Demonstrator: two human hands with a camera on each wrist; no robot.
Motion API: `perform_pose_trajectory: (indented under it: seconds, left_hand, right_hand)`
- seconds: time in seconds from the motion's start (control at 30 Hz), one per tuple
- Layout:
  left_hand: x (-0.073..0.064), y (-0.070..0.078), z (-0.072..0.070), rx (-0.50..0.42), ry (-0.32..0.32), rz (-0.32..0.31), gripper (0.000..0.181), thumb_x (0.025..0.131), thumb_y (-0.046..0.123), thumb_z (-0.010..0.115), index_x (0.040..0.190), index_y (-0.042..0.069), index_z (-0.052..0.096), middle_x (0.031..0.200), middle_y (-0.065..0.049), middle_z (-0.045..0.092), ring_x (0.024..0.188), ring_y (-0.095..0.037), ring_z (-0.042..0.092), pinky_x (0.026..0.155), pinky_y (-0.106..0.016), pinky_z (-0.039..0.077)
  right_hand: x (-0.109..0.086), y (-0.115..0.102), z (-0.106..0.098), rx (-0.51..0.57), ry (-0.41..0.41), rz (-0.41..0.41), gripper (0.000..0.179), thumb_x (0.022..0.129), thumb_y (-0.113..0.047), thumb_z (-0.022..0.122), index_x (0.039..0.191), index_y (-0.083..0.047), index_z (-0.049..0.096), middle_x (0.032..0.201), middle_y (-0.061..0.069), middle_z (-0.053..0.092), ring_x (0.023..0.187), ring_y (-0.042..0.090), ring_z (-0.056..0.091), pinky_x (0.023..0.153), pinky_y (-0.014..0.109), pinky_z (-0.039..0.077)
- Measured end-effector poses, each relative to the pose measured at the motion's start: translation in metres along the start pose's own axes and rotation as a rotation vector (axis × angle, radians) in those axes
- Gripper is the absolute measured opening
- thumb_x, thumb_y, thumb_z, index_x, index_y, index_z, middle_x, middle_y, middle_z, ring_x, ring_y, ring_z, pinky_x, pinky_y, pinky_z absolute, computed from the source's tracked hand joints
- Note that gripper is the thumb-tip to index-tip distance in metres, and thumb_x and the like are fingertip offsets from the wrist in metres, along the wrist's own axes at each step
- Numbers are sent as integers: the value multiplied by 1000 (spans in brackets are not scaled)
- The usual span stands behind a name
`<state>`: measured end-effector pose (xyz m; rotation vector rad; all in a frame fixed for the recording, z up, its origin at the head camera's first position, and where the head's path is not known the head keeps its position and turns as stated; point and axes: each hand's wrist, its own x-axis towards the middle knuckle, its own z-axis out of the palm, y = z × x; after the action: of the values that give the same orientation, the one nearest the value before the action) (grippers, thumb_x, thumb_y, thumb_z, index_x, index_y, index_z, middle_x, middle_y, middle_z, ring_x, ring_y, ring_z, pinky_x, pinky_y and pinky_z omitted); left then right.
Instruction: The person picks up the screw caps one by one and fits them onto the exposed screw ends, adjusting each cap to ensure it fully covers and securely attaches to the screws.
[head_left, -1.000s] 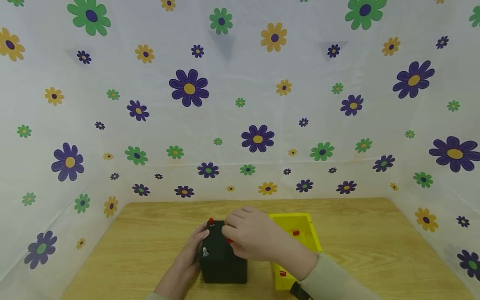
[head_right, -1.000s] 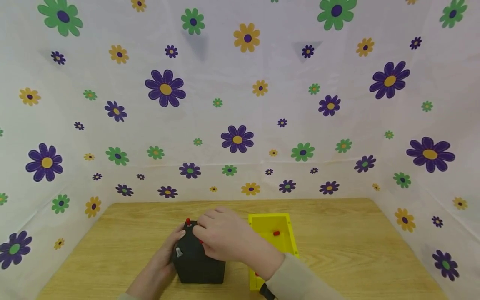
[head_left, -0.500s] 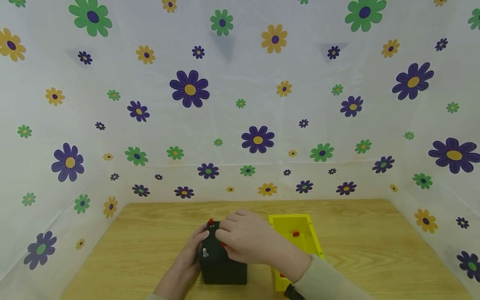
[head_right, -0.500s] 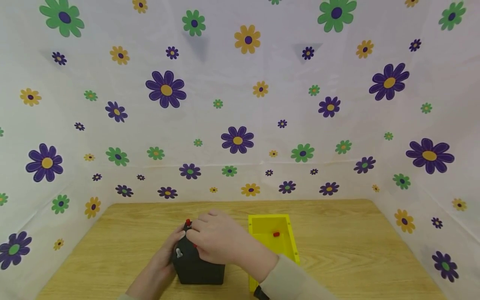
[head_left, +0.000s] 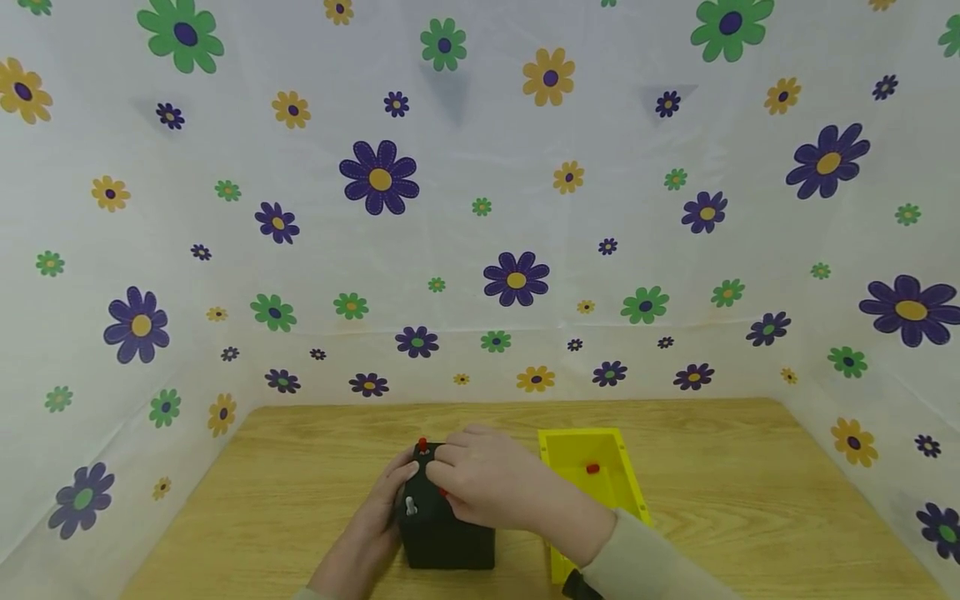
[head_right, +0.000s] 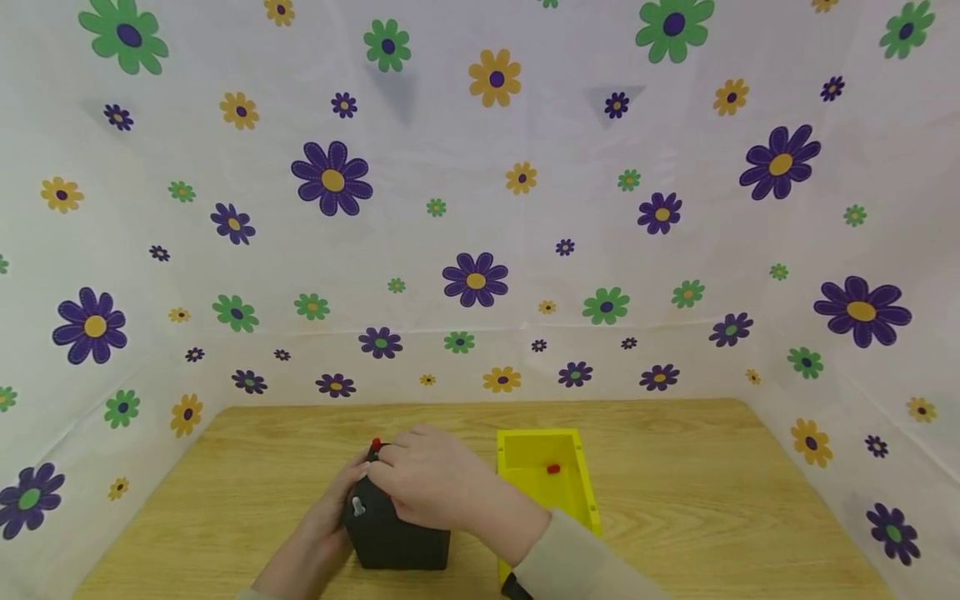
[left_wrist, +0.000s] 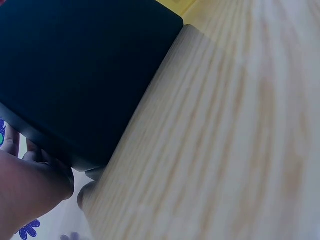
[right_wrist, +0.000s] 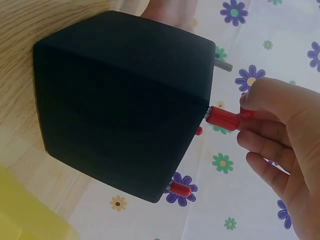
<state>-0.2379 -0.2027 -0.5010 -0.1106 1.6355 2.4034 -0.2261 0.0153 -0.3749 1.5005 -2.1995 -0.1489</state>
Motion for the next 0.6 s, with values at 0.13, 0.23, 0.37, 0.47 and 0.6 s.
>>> perform_pose_trajectory:
  seconds: [0.13, 0.23, 0.37, 0.47, 0.6]
  left_hand:
    - [0, 0, 0, 0, -2, 5, 54, 106, 25, 50, 158, 15, 36, 124, 16, 66, 113, -4, 64, 98, -21, 54]
    - [0, 1, -1, -2, -10, 2, 48, 107, 25, 49, 153, 19, 41, 123, 17, 66, 113, -3, 64, 99, -21, 54]
    - [0, 1, -1, -17, -28, 4, 40, 107, 24, 48, 147, 24, 48, 123, 18, 66, 115, -2, 63, 100, -21, 53]
    - [0, 1, -1, -23, -38, 8, 41, 107, 24, 47, 148, 23, 47, 125, 18, 66, 116, -2, 63, 102, -21, 53]
    - [0, 1, -1, -28, -39, 7, 43, 108, 23, 48, 150, 21, 46, 128, 16, 64, 119, -4, 61, 103, -22, 53]
  right_hand:
    - [2, -1, 0, -9, 5, 0, 14, 96, -31, 77, 107, -22, 74, 99, -10, 77, 96, 9, 69, 89, 22, 53]
    - [3, -2, 1, -17, 1, 1, 13, 97, -31, 76, 107, -23, 74, 100, -10, 77, 96, 9, 69, 87, 23, 54]
    - [5, -2, 3, -13, -9, 1, 13, 99, -30, 74, 109, -23, 75, 102, -10, 77, 98, 9, 69, 87, 23, 53]
    - [7, -3, 3, 5, -4, -3, 12, 99, -29, 74, 109, -23, 75, 101, -10, 77, 98, 9, 69, 86, 22, 53]
    - [10, -3, 2, 35, -4, -3, 13, 99, -28, 74, 111, -23, 75, 103, -10, 78, 99, 9, 70, 88, 22, 53]
